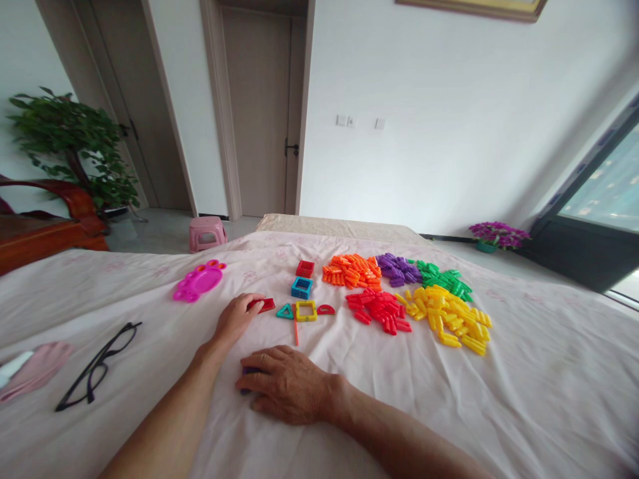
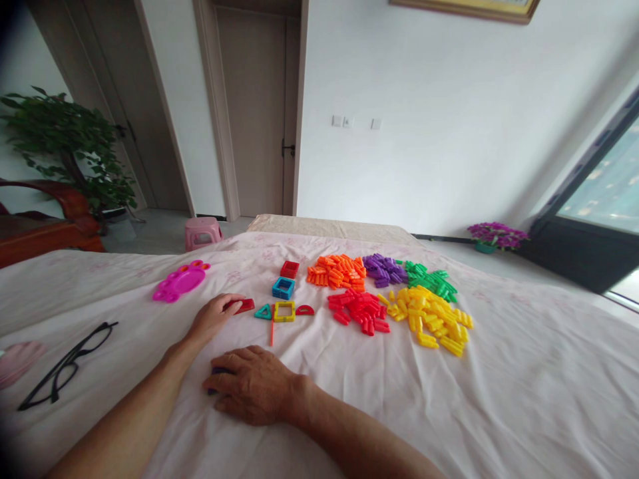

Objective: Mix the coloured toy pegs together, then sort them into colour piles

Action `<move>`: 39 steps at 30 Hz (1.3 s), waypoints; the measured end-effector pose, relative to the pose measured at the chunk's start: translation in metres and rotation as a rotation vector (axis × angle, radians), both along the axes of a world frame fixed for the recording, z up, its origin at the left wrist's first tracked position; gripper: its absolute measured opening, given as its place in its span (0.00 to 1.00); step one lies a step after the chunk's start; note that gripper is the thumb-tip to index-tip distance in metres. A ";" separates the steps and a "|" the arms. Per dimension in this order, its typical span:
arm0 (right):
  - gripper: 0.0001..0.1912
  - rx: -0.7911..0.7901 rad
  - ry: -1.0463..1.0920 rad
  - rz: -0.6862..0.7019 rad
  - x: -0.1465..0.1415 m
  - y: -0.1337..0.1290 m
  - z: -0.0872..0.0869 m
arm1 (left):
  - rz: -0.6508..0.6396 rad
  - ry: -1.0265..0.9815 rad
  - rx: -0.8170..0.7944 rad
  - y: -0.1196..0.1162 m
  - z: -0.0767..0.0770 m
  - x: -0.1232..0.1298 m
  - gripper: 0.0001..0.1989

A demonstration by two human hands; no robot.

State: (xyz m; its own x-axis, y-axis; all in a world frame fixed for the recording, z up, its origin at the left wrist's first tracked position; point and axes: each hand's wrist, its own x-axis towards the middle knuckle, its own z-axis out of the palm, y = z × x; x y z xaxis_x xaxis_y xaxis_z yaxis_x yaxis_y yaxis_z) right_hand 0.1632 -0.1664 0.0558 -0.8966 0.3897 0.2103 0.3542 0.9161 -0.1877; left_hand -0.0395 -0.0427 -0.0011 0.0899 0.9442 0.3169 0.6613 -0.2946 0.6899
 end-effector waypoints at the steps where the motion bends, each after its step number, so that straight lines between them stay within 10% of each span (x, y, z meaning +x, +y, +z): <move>1: 0.17 -0.006 0.003 -0.015 0.000 0.001 0.000 | 0.002 0.002 0.000 0.000 0.000 0.000 0.16; 19: 0.13 -0.159 0.373 -0.534 0.051 0.055 -0.006 | -0.006 0.017 -0.023 0.002 -0.002 -0.002 0.17; 30: 0.25 0.010 0.095 -0.413 0.015 0.028 -0.010 | -0.001 0.022 -0.020 0.003 -0.002 -0.001 0.17; 39: 0.16 0.039 0.092 -0.479 0.012 0.023 -0.012 | -0.003 0.027 -0.019 0.000 0.001 0.001 0.17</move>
